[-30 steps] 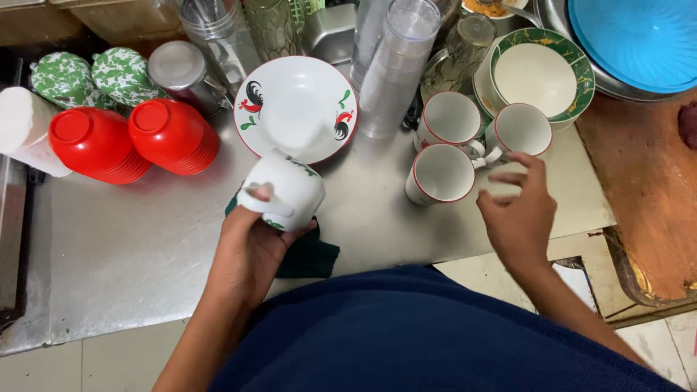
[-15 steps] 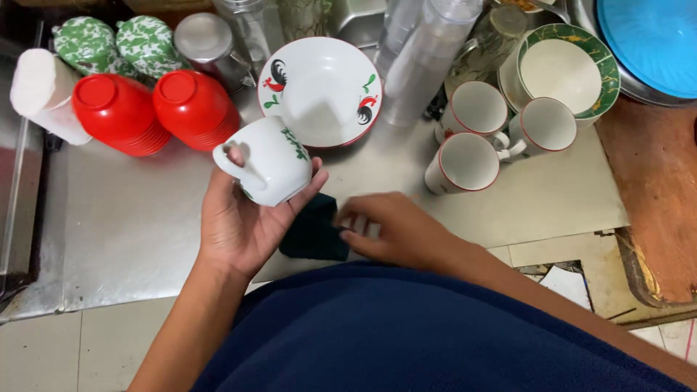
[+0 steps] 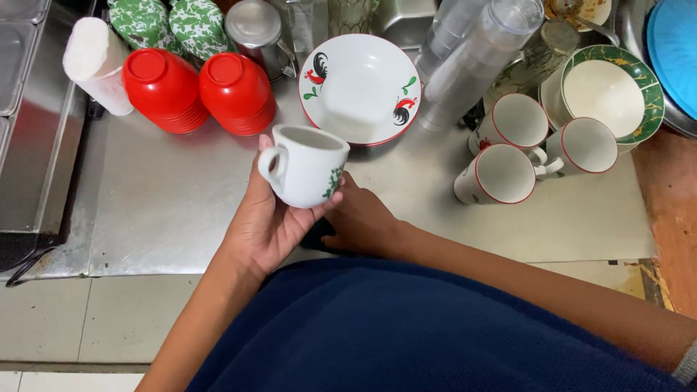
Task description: The person picks up several white ceramic cups with rooster designs from a cluttered kitchen counter. Using a dark green cloth, they wipe the exterior and interior of each cup one by one, then place the dried cups upside down on the counter.
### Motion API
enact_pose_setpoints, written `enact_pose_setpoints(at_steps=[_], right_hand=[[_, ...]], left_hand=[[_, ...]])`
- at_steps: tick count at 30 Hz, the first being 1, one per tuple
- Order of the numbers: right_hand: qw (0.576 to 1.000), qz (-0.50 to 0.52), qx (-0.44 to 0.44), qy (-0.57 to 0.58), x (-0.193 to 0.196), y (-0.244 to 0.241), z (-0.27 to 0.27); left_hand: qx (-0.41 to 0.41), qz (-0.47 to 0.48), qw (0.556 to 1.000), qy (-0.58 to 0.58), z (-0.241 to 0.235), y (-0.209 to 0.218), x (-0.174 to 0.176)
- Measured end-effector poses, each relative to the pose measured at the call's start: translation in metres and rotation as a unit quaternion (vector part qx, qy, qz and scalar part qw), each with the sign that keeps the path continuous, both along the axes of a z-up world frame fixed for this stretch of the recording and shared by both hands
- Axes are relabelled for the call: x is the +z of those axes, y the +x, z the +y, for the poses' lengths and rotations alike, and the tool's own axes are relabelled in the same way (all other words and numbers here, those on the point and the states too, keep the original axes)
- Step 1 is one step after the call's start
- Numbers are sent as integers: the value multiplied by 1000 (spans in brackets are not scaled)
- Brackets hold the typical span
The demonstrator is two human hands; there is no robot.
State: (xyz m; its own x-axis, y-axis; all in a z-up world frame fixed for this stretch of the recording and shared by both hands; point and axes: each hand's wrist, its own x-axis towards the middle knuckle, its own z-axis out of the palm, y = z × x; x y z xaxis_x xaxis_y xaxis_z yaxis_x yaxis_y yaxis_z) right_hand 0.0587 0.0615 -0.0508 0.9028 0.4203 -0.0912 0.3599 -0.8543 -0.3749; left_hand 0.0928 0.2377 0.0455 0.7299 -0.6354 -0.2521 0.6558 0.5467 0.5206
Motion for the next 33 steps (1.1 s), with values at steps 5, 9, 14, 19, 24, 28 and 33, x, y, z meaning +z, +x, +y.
enact_pose_setpoints(at_steps=[5, 9, 14, 19, 24, 28, 33], right_hand=[[998, -39, -13, 47, 2, 7, -11], [997, 8, -27, 76, 26, 3, -12], [955, 134, -113, 241, 67, -11, -26], [844, 185, -239, 443, 90, -34, -55], [707, 166, -301, 618, 137, -49, -66], [884, 41, -150, 442, 161, -44, -48], [957, -114, 43, 262, 167, -40, -44]], left_hand=[[-3, 15, 1000, 1, -4, 4, 0], [39, 21, 998, 37, -6, 5, 3], [61, 31, 998, 6, -1, 7, 4], [111, 23, 994, -5, 11, 12, 1], [106, 4, 981, 164, 6, 8, 12], [51, -11, 979, 196, -12, -2, 10], [38, -2, 980, 196, -14, -2, 23]])
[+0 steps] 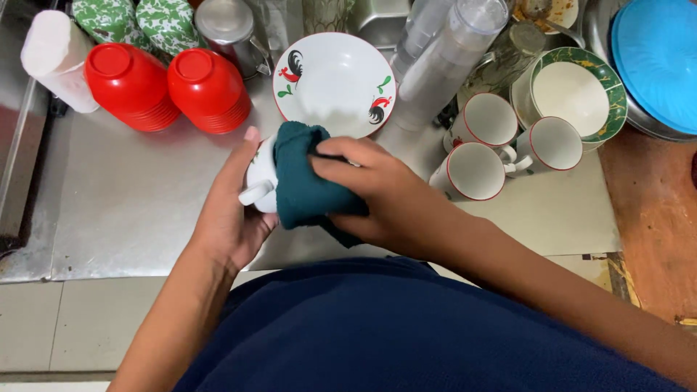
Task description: The person picks up several white ceramic cups with rooster designs from a cluttered kitchen counter. Using a dark green cloth, they wipe the exterior and interior of each cup one by one, then place the dried cups upside down on the counter.
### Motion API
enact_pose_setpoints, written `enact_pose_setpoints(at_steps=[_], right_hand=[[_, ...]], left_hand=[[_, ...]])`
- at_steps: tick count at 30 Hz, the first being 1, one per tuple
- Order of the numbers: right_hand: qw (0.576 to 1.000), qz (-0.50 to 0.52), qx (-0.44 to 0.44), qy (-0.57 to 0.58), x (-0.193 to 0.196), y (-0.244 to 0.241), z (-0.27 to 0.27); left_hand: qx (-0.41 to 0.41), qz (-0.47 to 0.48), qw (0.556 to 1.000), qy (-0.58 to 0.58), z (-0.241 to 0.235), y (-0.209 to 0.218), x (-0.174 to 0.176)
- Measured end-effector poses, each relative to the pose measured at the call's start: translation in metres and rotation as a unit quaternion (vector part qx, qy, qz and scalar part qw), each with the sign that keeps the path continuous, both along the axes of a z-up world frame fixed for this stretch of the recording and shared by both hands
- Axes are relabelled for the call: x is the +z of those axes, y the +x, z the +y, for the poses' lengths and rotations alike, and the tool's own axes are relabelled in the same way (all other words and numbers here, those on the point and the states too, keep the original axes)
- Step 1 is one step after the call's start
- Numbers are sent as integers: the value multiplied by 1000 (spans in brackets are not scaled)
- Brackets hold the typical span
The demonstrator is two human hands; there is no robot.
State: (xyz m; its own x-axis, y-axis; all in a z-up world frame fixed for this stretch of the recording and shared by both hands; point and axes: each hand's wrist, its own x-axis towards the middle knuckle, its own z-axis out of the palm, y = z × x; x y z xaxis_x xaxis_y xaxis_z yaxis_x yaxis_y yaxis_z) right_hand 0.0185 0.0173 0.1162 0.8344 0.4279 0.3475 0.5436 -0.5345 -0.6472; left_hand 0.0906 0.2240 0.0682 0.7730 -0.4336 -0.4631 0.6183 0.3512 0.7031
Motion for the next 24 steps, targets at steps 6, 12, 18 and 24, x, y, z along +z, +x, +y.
enact_pose_setpoints(at_steps=[6, 12, 18, 24], right_hand=[[992, -43, 47, -111, -2, 4, -3], [989, 45, 66, -121, -15, 5, -2], [813, 489, -17, 314, -36, 10, -1], [676, 563, -120, 460, -11, 14, 2]], left_hand=[[-20, -10, 997, 70, -1, -2, 4], [-92, -47, 987, 122, -13, -5, 11], [-58, -53, 991, 112, -17, -5, 7], [-47, -71, 992, 95, -22, 8, 5]])
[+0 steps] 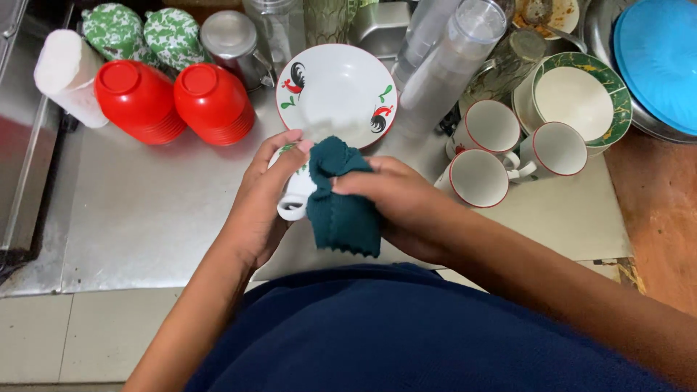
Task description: The person picks up several white ceramic cups with rooster designs from a cluttered kitchen counter. Using a dark green cloth, they wipe the exterior and interior of each cup one by one, then place the dried cups upside down on the counter.
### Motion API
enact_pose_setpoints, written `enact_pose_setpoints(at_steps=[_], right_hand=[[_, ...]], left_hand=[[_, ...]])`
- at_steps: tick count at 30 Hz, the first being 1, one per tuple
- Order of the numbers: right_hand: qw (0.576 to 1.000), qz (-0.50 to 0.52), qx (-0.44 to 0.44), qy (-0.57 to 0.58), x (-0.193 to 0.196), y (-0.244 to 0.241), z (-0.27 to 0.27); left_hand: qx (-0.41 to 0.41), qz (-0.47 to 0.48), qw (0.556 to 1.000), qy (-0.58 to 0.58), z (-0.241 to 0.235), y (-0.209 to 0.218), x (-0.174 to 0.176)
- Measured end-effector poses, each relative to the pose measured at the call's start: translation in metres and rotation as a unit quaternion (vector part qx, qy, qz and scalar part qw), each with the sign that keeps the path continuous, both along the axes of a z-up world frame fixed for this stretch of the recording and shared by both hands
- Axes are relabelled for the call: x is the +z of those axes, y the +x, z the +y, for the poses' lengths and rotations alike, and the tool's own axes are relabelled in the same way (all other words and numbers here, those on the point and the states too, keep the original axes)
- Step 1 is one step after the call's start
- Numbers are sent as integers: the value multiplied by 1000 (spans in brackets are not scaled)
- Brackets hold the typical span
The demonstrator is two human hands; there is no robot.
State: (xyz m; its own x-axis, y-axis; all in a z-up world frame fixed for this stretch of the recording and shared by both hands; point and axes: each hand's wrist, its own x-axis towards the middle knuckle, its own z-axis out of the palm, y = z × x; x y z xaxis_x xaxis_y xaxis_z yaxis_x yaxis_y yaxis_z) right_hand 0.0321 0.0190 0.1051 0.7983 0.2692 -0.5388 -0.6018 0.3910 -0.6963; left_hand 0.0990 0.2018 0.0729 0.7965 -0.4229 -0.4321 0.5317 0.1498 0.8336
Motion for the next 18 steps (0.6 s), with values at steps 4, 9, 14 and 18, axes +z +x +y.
enact_pose_setpoints(at_steps=[4, 9, 14, 18], right_hand=[[971, -192, 32, -139, 11, 2, -1], [621, -586, 116, -507, 23, 12, -12], [637, -577, 71, -507, 30, 19, 7], [797, -427, 54, -424, 25, 30, 15]], left_hand=[[-27, 57, 996, -65, 3, 9, 9], [34, 74, 988, -130, -6, 10, 22], [61, 33, 982, -178, 0, 25, 11], [55, 25, 984, -169, -3, 26, 10]])
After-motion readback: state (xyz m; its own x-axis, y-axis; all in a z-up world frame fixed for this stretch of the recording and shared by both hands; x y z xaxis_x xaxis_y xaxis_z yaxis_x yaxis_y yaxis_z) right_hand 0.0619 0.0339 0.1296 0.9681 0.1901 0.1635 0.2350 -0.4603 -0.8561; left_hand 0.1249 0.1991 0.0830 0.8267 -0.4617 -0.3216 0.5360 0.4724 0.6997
